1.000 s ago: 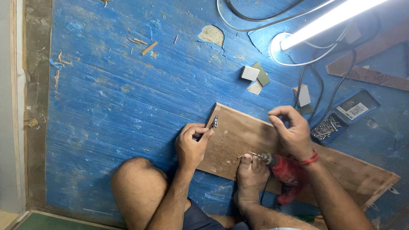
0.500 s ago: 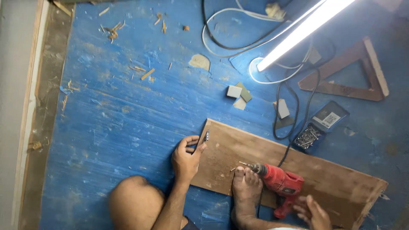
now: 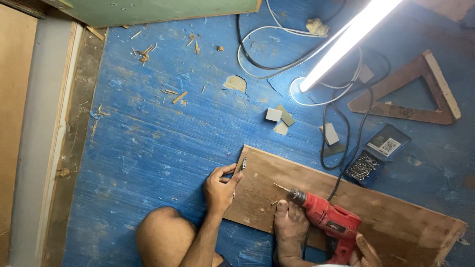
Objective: Drilling holes and installing hardware onto a wooden board.
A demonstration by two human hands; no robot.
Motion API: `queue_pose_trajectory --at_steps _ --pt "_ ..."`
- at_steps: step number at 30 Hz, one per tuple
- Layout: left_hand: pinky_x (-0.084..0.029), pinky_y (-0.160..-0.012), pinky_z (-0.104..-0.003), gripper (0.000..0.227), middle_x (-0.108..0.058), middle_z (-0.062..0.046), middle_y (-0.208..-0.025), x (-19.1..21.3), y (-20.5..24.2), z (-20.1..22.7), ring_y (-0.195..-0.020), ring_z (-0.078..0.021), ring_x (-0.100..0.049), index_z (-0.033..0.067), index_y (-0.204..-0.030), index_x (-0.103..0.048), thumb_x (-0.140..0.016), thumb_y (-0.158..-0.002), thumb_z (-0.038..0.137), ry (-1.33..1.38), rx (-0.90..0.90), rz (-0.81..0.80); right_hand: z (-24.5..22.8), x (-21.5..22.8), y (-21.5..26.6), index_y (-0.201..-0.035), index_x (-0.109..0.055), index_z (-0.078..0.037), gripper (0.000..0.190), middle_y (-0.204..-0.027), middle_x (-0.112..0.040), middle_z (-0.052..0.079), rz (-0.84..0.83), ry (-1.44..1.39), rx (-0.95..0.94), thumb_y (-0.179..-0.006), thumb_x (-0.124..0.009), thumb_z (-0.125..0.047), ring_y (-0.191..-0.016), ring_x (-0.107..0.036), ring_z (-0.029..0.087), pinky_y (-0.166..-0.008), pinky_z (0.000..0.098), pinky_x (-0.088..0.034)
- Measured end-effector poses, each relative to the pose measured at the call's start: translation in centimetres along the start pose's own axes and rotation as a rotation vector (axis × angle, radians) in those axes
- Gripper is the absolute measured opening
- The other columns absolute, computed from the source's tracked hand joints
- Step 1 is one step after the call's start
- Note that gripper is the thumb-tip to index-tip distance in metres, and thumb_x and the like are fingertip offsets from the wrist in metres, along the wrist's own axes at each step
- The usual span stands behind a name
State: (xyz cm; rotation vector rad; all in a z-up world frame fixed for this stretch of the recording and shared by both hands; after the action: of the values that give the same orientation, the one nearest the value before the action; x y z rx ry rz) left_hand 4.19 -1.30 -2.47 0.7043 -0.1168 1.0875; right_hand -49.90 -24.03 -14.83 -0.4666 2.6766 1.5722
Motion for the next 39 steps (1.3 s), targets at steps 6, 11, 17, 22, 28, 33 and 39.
queue_pose_trajectory --at_steps 6,11,17,22,28,33,39 --pt "-0.056 -0.062 -0.028 0.038 -0.078 -0.003 -0.097 0.3 0.2 0.5 -0.067 -0.0127 -0.074 0.0083 -0.108 -0.079 -0.088 -0.076 0.027 -0.032 -0.022 0.001 -2.5 -8.2 3.3 -0.149 -0.046 -0.008 0.068 -0.124 -0.067 0.023 -0.122 -0.075 -0.082 -0.093 -0.064 -0.041 -0.091 -0.074 0.027 -0.071 0.0473 -0.063" --pt "-0.056 -0.063 -0.028 0.038 -0.077 -0.002 -0.096 0.1 0.4 0.6 -0.068 -0.0119 -0.074 0.0092 -0.109 -0.079 -0.087 -0.077 0.029 -0.055 -0.014 -0.029 -4.3 -12.3 5.0 -0.149 -0.04 0.0 0.072 -0.121 -0.066 0.028 -0.277 -0.145 -0.155 -0.095 -0.069 -0.038 -0.093 -0.073 0.03 -0.067 0.0472 -0.063" --pt "-0.056 -0.064 -0.029 0.038 -0.077 -0.001 -0.095 0.3 0.4 0.8 -0.069 -0.0112 -0.074 0.0103 -0.109 -0.079 -0.086 -0.078 0.032 -0.079 -0.036 -0.026 -4.6 -12.0 3.3 -0.142 -0.046 -0.007 0.076 -0.115 -0.072 0.026 -0.365 -0.002 -0.262 -0.081 -0.071 -0.044 -0.083 -0.075 0.027 -0.063 0.0378 -0.063" --pt "-0.056 -0.065 -0.031 0.037 -0.076 -0.001 -0.095 0.2 0.3 0.5 -0.07 -0.0132 -0.075 0.0122 -0.108 -0.08 -0.087 -0.077 0.031 -0.08 -0.039 -0.008 -4.0 -10.9 2.1 -0.141 -0.047 -0.003 0.07 -0.107 -0.073 0.024 -0.459 -0.062 -0.302 -0.091 -0.07 -0.045 -0.079 -0.072 0.026 -0.061 0.0365 -0.06" --pt "-0.057 -0.066 -0.031 0.035 -0.076 -0.002 -0.095 0.6 0.2 0.9 -0.072 -0.0147 -0.076 0.0134 -0.105 -0.08 -0.087 -0.077 0.033 -0.059 -0.038 -0.007 -9.1 -14.6 3.2 -0.14 -0.051 -0.009 0.063 -0.099 -0.073 0.018 -0.398 0.062 -0.138 -0.088 -0.07 -0.038 -0.077 -0.073 0.026 -0.057 0.0357 -0.06" --pt "-0.056 -0.066 -0.032 0.031 -0.076 -0.002 -0.096 0.8 0.2 1.2 -0.071 -0.0142 -0.076 0.0149 -0.102 -0.08 -0.087 -0.077 0.032 -0.064 -0.013 -0.013 -17.1 -21.2 7.0 -0.137 -0.056 0.0 0.06 -0.1 -0.073 0.019 -0.337 0.446 0.138 -0.084 -0.074 -0.023 -0.079 -0.073 0.027 -0.058 0.0399 -0.061" --pt "-0.055 -0.066 -0.032 0.028 -0.075 -0.001 -0.094 0.9 0.4 1.0 -0.07 -0.0145 -0.075 0.0163 -0.101 -0.08 -0.086 -0.078 0.031 -0.06 0.008 -0.01 -23.2 -31.4 13.2 -0.146 -0.059 -0.001 0.078 -0.123 -0.073 0.017 -0.255 1.079 0.531 -0.074 -0.086 -0.009 -0.099 -0.069 0.025 -0.082 0.039 -0.056"
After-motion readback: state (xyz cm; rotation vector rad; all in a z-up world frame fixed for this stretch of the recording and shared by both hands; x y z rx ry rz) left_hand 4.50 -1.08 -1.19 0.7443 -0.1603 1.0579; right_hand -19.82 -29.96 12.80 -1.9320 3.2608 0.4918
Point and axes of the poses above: each hand's wrist, its own y-axis away from the middle knuckle, its own x-axis out of the back of the hand, z = x × y, the point moved 5 cm from there along -y, towards the middle knuckle
